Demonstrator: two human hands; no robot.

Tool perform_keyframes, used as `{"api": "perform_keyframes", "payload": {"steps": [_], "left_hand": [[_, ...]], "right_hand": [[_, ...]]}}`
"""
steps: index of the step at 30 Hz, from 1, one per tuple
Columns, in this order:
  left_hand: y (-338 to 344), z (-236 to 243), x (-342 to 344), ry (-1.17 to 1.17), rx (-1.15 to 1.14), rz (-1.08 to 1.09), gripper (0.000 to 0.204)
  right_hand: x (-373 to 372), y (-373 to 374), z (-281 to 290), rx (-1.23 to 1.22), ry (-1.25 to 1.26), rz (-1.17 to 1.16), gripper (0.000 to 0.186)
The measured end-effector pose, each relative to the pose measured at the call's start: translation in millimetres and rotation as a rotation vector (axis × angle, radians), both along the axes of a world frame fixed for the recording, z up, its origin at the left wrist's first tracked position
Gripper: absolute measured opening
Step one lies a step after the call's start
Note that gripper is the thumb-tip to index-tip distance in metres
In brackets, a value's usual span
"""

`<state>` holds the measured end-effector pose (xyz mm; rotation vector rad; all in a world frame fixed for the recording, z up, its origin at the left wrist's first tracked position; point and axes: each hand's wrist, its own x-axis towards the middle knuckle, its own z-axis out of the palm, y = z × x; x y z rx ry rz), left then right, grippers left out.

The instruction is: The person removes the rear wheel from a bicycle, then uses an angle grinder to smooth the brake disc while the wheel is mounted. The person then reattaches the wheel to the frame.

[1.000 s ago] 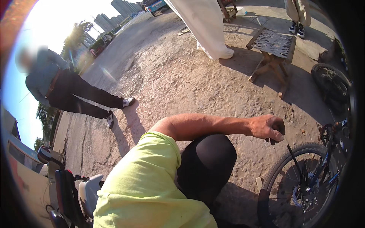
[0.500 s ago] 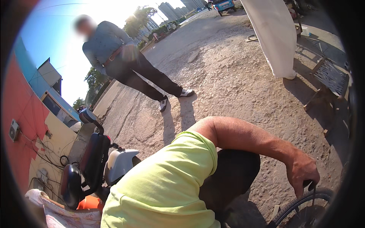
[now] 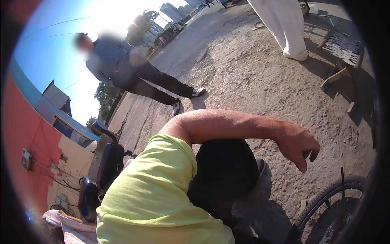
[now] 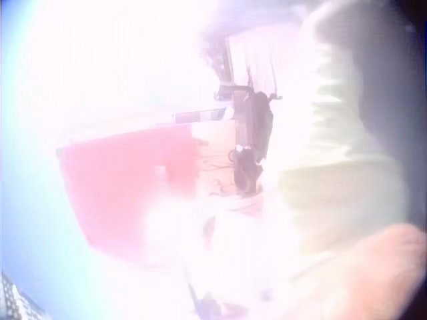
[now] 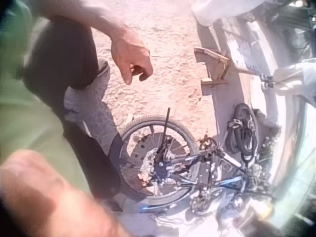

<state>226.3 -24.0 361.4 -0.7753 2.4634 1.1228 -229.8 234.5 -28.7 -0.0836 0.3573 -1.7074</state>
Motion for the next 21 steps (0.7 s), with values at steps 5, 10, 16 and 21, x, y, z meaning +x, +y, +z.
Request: {"api": "perform_keyframes", "payload": {"steps": [5, 10, 16, 21], "left_hand": [[-3, 5, 14, -0.135, -0.003, 0.102, 0.05], [4, 2, -25, -0.029, -0.075, 0.073, 0.045], [34, -20, -161, 0.301, -0.108, -0.186, 0.051], [74, -86, -238, 0.374, -0.492, -0.373, 0.07]], "right_hand": [[-16, 117, 34, -0.031, 0.041, -0.176, 0.056], [-22, 186, 56, -0.112, 0.118, -0.253, 0.057], [-5, 208, 113, -0.176, 0.35, -0.446, 0.07], [-1, 172, 133, -0.304, 0.416, -0.405, 0.078]]}}
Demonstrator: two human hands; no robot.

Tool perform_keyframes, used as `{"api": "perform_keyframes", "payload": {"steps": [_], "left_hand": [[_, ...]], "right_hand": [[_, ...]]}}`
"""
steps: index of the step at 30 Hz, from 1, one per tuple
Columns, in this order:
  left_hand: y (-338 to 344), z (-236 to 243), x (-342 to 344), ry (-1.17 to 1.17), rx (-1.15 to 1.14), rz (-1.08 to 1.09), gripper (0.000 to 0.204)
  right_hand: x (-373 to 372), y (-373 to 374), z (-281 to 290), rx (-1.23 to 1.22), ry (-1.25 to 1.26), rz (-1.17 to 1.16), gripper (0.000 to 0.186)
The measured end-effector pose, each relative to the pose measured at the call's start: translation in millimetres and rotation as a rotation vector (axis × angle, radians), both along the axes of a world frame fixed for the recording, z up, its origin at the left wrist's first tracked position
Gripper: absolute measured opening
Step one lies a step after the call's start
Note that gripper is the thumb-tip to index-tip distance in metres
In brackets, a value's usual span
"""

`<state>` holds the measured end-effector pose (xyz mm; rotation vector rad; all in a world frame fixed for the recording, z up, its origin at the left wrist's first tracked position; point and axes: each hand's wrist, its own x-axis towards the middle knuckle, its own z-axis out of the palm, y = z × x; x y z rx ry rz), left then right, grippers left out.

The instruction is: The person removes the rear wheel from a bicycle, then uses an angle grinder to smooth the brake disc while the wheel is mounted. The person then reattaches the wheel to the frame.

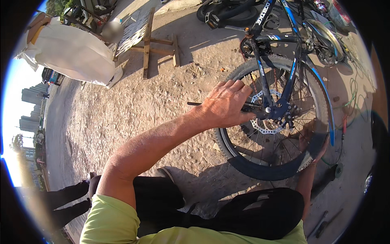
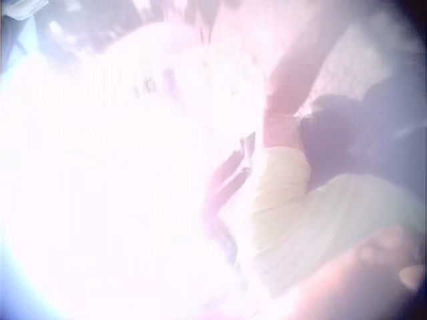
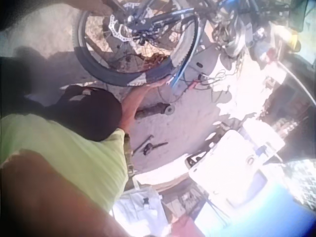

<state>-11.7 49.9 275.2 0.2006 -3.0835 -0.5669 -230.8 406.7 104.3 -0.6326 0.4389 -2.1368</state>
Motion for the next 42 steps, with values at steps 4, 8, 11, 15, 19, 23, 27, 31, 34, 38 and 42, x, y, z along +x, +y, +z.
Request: {"api": "perform_keyframes", "payload": {"steps": [4, 8, 11, 15, 19, 23, 27, 31, 34, 38, 42], "left_hand": [[11, -47, -20, -0.159, -0.084, -0.032, 0.065], [7, -41, -38, -0.369, -0.028, -0.07, 0.052], [2, -52, -34, -0.298, -0.096, -0.071, 0.047], [-3, -52, -24, -0.23, -0.055, 0.001, 0.047], [-9, -45, -13, -0.202, -0.009, 0.011, 0.048], [-21, -41, -5, -0.145, -0.051, -0.019, 0.044], [-25, -26, 5, -0.176, -0.091, -0.021, 0.045], [-31, -19, 18, -0.118, -0.051, -0.015, 0.049], [-30, 0, 24, -0.148, -0.063, 0.018, 0.049], [-30, 3, 36, -0.125, -0.058, 0.063, 0.049], [-35, -7, 52, -0.098, -0.032, 0.086, 0.048]], "right_hand": [[16, -6, 12, 0.141, -0.074, -0.091, 0.077], [13, -1, 10, 0.145, -0.121, -0.232, 0.079], [11, -2, 15, 0.066, -0.154, -0.066, 0.078], [15, -1, 11, 0.055, -0.313, -0.122, 0.072], [25, -8, 26, 0.054, -0.319, -0.109, 0.071], [30, -17, 47, 0.083, -0.332, -0.09, 0.071], [40, -21, 63, 0.175, -0.288, -0.148, 0.075], [49, -26, 85, 0.243, -0.23, -0.205, 0.071], [56, -31, 104, 0.279, -0.204, -0.241, 0.069], [57, -34, 115, 0.258, -0.095, -0.203, 0.072], [59, -35, 125, 0.33, -0.04, -0.188, 0.072]]}}
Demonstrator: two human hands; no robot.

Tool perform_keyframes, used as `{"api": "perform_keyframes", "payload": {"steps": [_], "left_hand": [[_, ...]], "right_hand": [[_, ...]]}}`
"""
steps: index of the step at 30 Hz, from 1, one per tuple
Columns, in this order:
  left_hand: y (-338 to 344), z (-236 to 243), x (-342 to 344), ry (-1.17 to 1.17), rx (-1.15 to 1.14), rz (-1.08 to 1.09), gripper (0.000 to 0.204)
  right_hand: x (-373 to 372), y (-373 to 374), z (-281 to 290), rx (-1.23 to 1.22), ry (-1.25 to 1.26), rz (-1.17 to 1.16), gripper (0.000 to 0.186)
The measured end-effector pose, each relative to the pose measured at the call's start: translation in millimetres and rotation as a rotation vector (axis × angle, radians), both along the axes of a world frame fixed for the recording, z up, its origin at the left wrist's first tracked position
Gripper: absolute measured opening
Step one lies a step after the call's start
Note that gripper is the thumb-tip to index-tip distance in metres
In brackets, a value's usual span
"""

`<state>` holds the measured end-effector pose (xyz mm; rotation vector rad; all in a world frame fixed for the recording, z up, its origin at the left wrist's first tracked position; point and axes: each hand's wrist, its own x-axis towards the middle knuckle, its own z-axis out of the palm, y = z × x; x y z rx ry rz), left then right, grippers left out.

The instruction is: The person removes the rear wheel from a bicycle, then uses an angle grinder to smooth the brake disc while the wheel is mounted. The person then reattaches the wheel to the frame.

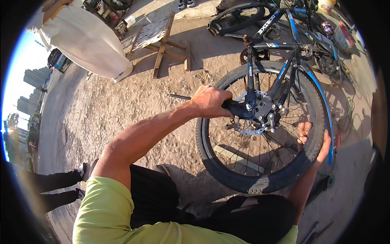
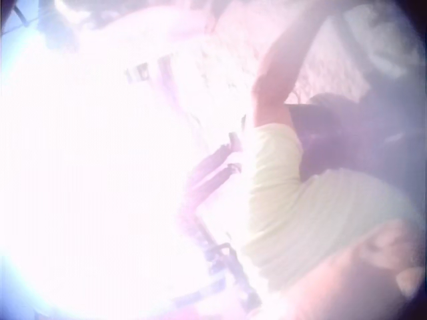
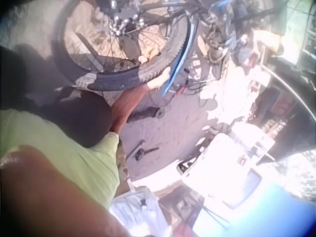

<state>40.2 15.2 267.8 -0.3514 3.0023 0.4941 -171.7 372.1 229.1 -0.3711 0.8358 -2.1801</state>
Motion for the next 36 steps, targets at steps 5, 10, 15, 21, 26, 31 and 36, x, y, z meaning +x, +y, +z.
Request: {"api": "perform_keyframes", "payload": {"steps": [5, 10, 15, 21, 26, 31, 36], "left_hand": [[-2, -26, 42, 0.033, 0.081, 0.045, 0.051], [-10, -88, 78, 0.068, 0.208, 0.052, 0.056], [-26, -98, 63, 0.207, 0.237, -0.022, 0.055], [-45, -104, 58, 0.245, 0.273, 0.014, 0.059], [-63, -131, 25, 0.384, 0.3, 0.025, 0.07], [-65, -131, -16, 0.451, 0.387, 0.03, 0.072], [-76, -164, -20, 0.404, 0.481, 0.089, 0.067]], "right_hand": [[7, -14, 8, 0.07, -0.111, 0.067, 0.07], [20, -52, 37, 0.02, -0.041, 0.269, 0.068], [20, -86, 89, 0.04, 0.038, 0.317, 0.063], [35, -141, 137, 0.175, 0.11, 0.259, 0.06], [39, -171, 166, 0.332, 0.334, 0.122, 0.056], [20, -195, 195, 0.483, 0.531, 0.181, 0.051], [53, -240, 175, 0.642, 0.546, 0.084, 0.047]]}}
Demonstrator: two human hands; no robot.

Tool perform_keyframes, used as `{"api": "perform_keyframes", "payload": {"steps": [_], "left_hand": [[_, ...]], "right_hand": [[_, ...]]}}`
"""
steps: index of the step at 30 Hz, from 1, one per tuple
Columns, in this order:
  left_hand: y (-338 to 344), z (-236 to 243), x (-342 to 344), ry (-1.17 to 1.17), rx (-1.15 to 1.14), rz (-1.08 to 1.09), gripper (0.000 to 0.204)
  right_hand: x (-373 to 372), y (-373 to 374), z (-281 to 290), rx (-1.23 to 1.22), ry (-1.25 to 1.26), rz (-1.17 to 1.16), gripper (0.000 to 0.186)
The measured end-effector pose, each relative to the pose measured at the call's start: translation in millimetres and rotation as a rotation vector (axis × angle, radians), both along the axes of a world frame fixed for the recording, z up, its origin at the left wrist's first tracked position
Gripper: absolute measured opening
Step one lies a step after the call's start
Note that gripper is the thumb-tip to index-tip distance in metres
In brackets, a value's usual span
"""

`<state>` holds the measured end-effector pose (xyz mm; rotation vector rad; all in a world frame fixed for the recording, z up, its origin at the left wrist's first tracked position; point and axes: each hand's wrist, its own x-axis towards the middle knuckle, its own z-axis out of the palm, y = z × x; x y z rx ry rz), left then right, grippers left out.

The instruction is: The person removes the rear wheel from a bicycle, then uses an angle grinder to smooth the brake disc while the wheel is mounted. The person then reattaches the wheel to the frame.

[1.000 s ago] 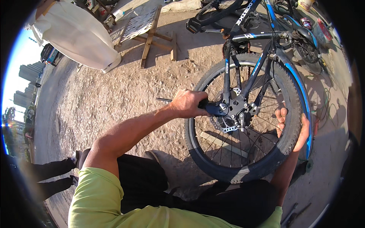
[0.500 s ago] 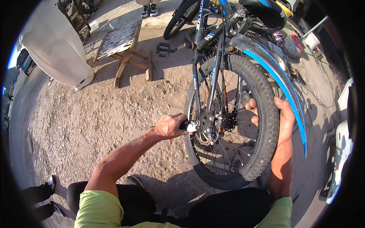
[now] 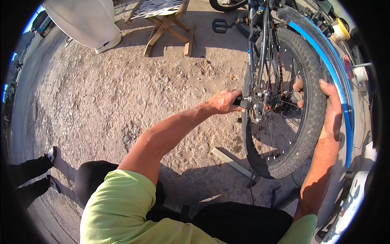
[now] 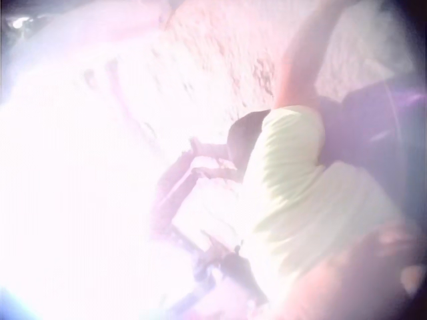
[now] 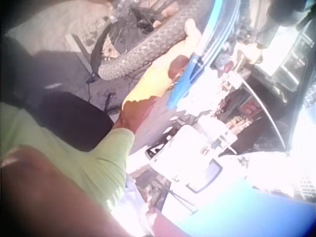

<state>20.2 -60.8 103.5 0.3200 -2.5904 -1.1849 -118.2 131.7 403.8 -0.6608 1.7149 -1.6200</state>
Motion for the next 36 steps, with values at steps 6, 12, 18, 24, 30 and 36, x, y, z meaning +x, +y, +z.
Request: {"api": "perform_keyframes", "payload": {"steps": [6, 12, 18, 24, 30, 36], "left_hand": [[-7, -17, -5, -0.053, 0.045, -0.086, 0.068], [-25, 17, 1, -0.268, 0.04, -0.168, 0.084], [-86, 62, 24, -0.423, 0.013, -0.022, 0.072], [-73, 23, 62, -0.522, -0.067, -0.086, 0.058], [29, -53, 84, -0.624, -0.136, -0.383, 0.054], [106, -57, 80, -0.548, -0.101, -0.504, 0.047]], "right_hand": [[13, 1, -13, -0.099, 0.12, 0.086, 0.045], [8, 7, -26, -0.169, 0.046, 0.079, 0.046], [7, 16, -28, -0.201, 0.06, 0.129, 0.046], [10, 16, -31, -0.225, 0.056, 0.124, 0.048], [-29, 33, -78, -0.361, -0.06, 0.178, 0.056], [-70, 43, -112, -0.377, -0.07, 0.22, 0.063]]}}
